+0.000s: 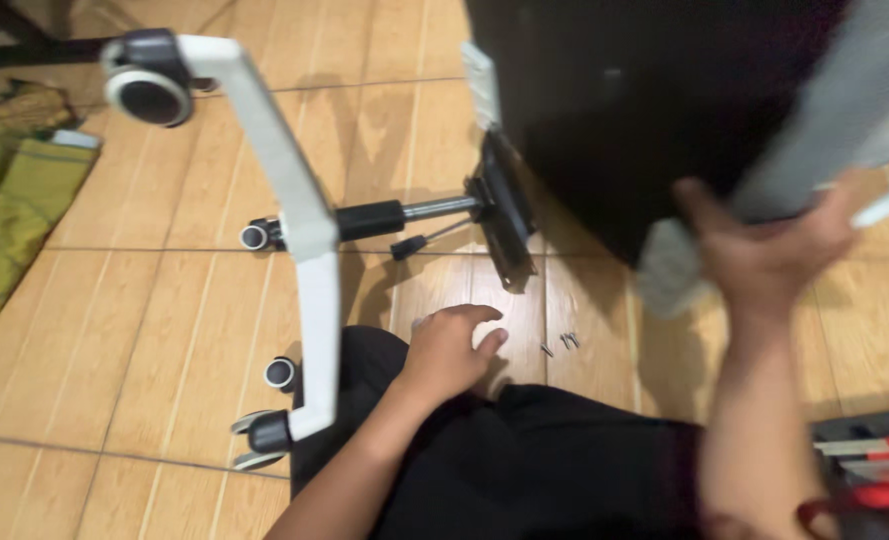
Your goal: The person disassembles an office chair by removing screws from the base and backrest using a hex key and screwdriver. The chair is taken apart into separate components.
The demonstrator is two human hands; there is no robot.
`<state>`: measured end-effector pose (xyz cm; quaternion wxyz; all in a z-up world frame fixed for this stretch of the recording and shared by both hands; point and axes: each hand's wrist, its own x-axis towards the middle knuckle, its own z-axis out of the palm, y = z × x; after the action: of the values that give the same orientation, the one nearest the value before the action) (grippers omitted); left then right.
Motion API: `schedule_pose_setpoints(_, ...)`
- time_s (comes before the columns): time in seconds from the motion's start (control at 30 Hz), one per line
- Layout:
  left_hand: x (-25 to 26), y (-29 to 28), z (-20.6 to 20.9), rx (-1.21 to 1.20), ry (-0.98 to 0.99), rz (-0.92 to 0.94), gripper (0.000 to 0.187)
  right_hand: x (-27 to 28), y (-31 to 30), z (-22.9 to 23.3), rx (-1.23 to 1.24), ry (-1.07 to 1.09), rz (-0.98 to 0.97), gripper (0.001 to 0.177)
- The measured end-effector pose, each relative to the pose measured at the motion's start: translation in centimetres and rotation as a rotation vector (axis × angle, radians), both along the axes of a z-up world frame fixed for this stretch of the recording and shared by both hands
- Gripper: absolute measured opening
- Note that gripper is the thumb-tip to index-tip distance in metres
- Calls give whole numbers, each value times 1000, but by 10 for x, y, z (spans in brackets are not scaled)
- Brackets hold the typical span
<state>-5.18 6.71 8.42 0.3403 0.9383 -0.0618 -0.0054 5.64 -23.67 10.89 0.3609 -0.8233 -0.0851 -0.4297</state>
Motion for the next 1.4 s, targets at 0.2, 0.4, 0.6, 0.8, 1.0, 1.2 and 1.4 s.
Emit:
schedule_pose_setpoints(0.2, 25, 5, -9, -14, 201, 140, 37, 34, -50, -27, -5, 7, 19, 66)
schedule_pose_setpoints(0.4, 6, -7, 14, -187, -6, -39, 37, 33, -62, -73, -32, 93, -122, 74)
schedule_pose_setpoints(0.6, -75, 28, 97, -321, -13, -583, 29, -6, 20, -93, 98, -29, -405, 71)
schedule_pose_setpoints(0.8, -53, 123, 158, -79, 124, 58, 54, 45, 141, -140, 450, 899, 398, 57)
schedule_pose_setpoints(1.0, 60, 195, 85, 263, 314, 389, 118, 100, 191, -183, 359, 777, 205, 41)
schedule_pose_setpoints(1.2, 61, 231, 27, -420, 431, 534, 140, 103, 207, -114, 264, 546, 37, 39)
schedule_pose_setpoints(1.4, 61, 267, 63, -892, 202, 295, 107, 81, 222, 119, -203, -236, 296, 21)
